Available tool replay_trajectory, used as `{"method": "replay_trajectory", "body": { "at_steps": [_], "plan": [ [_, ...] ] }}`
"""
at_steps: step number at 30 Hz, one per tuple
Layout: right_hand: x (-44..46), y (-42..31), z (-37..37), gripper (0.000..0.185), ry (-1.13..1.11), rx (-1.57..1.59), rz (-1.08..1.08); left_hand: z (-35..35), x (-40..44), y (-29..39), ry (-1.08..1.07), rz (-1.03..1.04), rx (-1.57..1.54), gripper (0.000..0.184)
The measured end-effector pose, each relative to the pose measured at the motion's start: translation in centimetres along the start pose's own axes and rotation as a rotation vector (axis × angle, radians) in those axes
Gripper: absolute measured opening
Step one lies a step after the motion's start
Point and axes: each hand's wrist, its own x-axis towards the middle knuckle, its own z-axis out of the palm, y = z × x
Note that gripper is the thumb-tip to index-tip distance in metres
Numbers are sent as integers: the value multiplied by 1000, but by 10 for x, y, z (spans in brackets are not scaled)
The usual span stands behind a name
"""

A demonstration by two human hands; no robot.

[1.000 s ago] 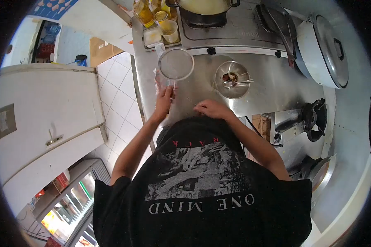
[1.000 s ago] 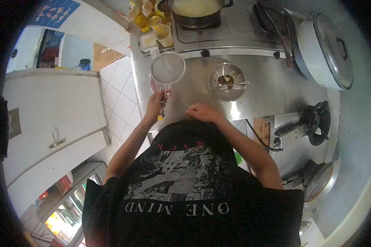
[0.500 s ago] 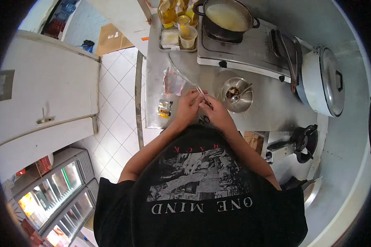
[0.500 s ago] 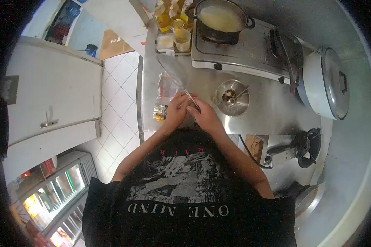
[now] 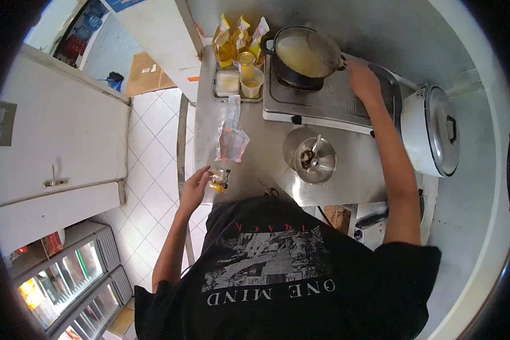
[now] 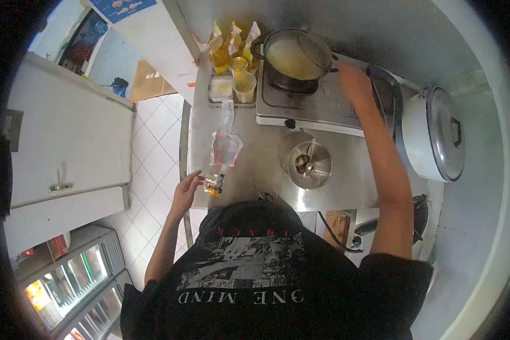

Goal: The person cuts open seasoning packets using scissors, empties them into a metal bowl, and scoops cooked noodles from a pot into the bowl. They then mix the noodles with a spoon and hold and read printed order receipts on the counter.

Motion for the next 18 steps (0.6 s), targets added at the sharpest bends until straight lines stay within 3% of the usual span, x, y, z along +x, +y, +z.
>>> {"method": "replay_trajectory", "body": {
  "at_steps": [2, 5, 9, 11, 14, 18],
  "plan": [
    [42, 13, 34, 25, 66, -20, -143, 1, 7, 18, -16, 65, 29, 43],
    [91, 38, 81, 17, -156, -48, -200, -1, -5, 44, -53, 92, 61, 43],
    [98, 8, 86, 22, -603, 505, 129, -5, -28, 2, 21, -38, -119, 42],
    [91, -32, 54, 27, -629, 551, 280, -2, -24, -4, 21, -55, -123, 41],
    [94, -15, 46, 30, -668, 775, 373, -4, -20, 28, -41, -48, -101, 40],
    [86, 2, 8, 28, -530, 755, 337, -9, -17, 33, -30, 2, -21, 40]
  ]
}}
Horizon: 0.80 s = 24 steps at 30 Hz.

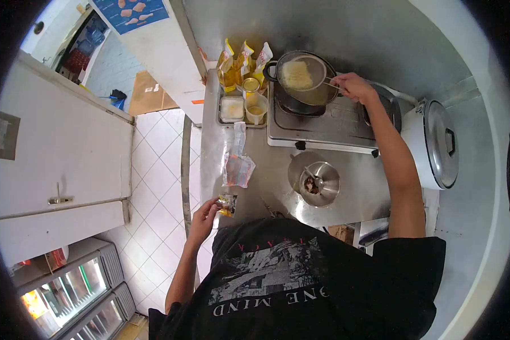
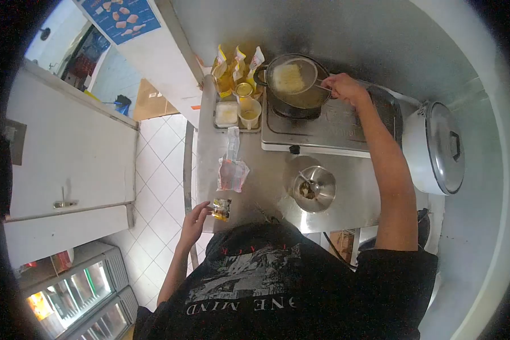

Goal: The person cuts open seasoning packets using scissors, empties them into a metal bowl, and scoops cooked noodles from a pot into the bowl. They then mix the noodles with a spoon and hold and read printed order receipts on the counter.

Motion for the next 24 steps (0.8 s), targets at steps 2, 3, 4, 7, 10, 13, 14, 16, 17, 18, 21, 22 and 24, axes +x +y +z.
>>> {"method": "replay_trajectory", "body": {
  "at_steps": [2, 3, 4, 7, 10, 13, 14, 16, 17, 18, 21, 22, 24],
  "plan": [
    [15, 13, -14, 26, 91, -162, -106, 1, 0, -4, 6, -14, -12, 40],
    [15, 18, -10, 25, 198, -418, -277, 2, 0, -7, 9, -21, -16, 40],
    [12, 19, -1, 25, 305, -674, -446, 4, 1, -11, 3, -22, -27, 40],
    [-21, -12, 33, 25, 295, -939, -364, 12, 2, -11, -27, -11, -27, 40],
    [-59, -39, 34, 25, 276, -919, -305, 16, -2, 7, -51, 25, 13, 39],
    [-60, -35, 29, 24, 352, -869, -361, 17, -9, 8, -32, 16, 17, 38],
    [-57, -31, 28, 23, 382, -848, -372, 18, -11, 2, -20, -5, 11, 37],
    [-37, -15, 47, 22, 289, -849, -387, 21, -11, -10, -13, -19, -13, 36],
    [-35, -16, 55, 22, 243, -846, -393, 24, -10, -15, -19, -15, -30, 36],
    [-34, -17, 58, 22, 238, -870, -364, 26, -9, -20, -23, -10, -47, 35],
    [-34, -26, 57, 24, 245, -901, -324, 22, -11, -5, -44, 57, 32, 35],
    [-23, -19, 51, 24, 258, -889, -344, 21, -14, -1, -45, 74, 48, 35],
    [-3, -1, 52, 24, 266, -877, -380, 19, -15, -2, 5, 40, 2, 36]
  ]
}}
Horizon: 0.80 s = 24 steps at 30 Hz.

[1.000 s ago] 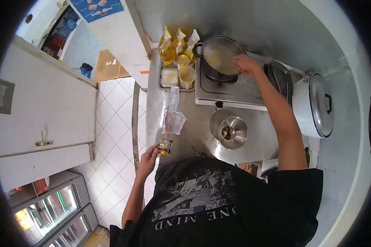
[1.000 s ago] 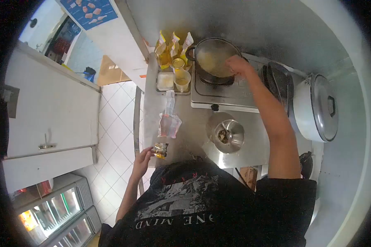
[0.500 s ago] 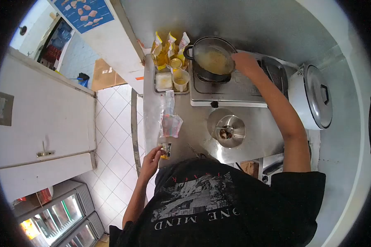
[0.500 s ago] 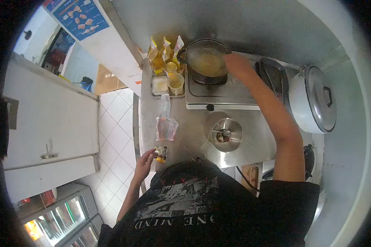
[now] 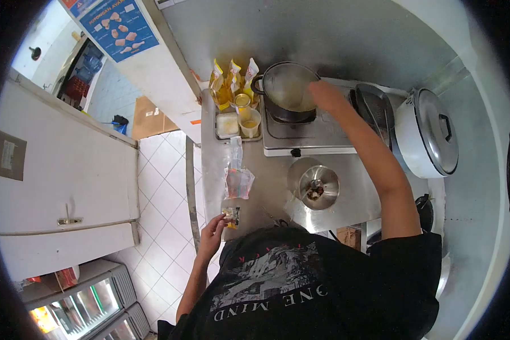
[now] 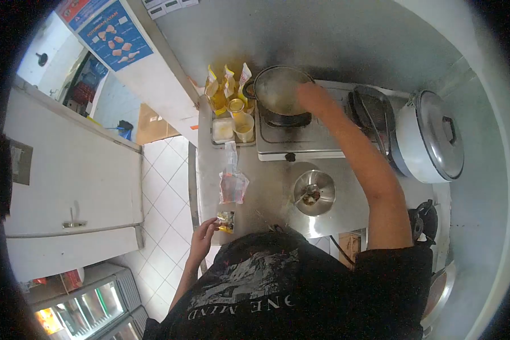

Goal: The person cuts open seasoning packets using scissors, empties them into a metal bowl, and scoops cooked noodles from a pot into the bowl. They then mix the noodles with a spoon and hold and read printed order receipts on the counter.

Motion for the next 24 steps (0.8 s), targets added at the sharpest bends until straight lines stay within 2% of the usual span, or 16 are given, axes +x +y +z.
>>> {"method": "replay_trajectory", "body": {
  "at_steps": [3, 5, 8, 11, 16, 18, 19, 21, 22, 24],
  "plan": [
    [4, 6, 23, 24, 46, 12, -50, -3, -4, -14, 39, -39, -13, 37],
    [1, 5, 0, 26, 134, 13, -90, -5, -9, 0, 49, -13, 48, 37],
    [-18, -10, -63, 29, 57, -106, 5, -6, -13, -16, 73, -37, -2, 40],
    [-6, 12, -35, 30, -5, -176, 46, -4, -12, -33, 60, -56, -38, 40],
    [8, 25, 1, 21, -170, 70, 141, -3, -14, -26, 69, -65, -45, 38],
    [32, 30, 43, 20, -258, -133, -76, -2, -13, -25, 77, -59, -53, 37],
    [64, 44, 92, 22, -316, -396, -307, -2, -11, -25, 69, -52, -47, 37],
    [71, 39, 93, 20, -366, -138, -186, -3, -6, -30, 51, -35, -12, 37],
    [46, 15, 57, 18, -340, 385, 164, -5, -5, -29, 48, -25, 8, 38],
    [35, 10, 38, 20, -259, 754, 347, -8, -4, -23, 45, -7, 43, 38]
  ]
}}
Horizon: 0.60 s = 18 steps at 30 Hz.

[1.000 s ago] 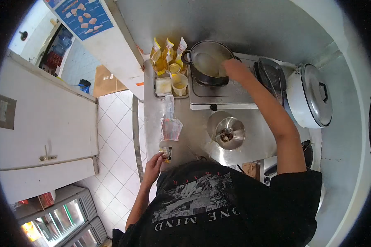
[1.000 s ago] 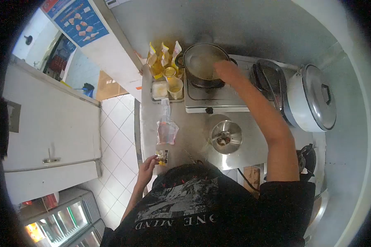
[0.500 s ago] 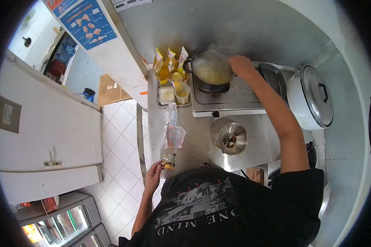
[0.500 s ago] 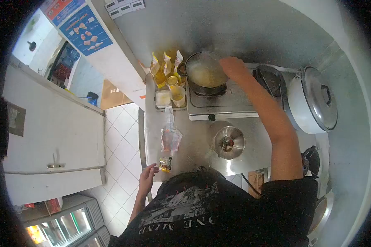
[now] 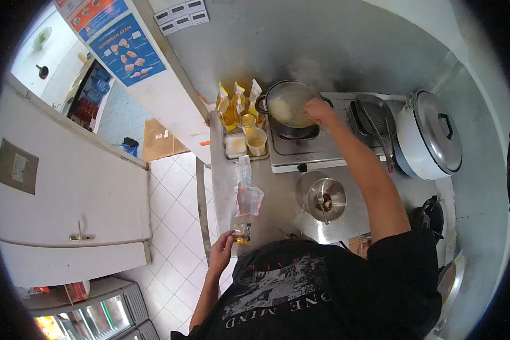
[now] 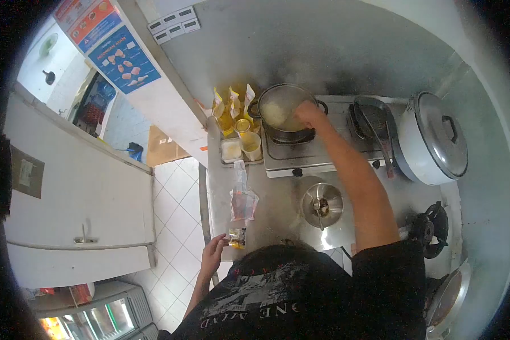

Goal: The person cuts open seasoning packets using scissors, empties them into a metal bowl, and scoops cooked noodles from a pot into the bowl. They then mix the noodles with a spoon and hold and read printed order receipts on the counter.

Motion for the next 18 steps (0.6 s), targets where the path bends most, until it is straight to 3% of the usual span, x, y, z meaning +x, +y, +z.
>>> {"method": "replay_trajectory", "body": {
  "at_steps": [3, 5, 8, 11, 18],
  "plan": [
    [9, 22, -26, 21, 80, -356, -306, -4, -4, 4, 48, -12, -68, 38],
    [-15, 8, -48, 19, 226, -369, -322, -6, -8, 0, 71, -40, -101, 38],
    [-55, -34, -51, 16, 317, -699, -337, -3, -9, -10, 72, -76, -121, 37],
    [-85, -63, -34, 15, 350, -776, -357, 2, -5, 4, 28, -66, -65, 36],
    [-75, -54, -37, 23, 303, -756, -415, -1, 0, 19, 26, -2, -12, 35]
  ]
}}
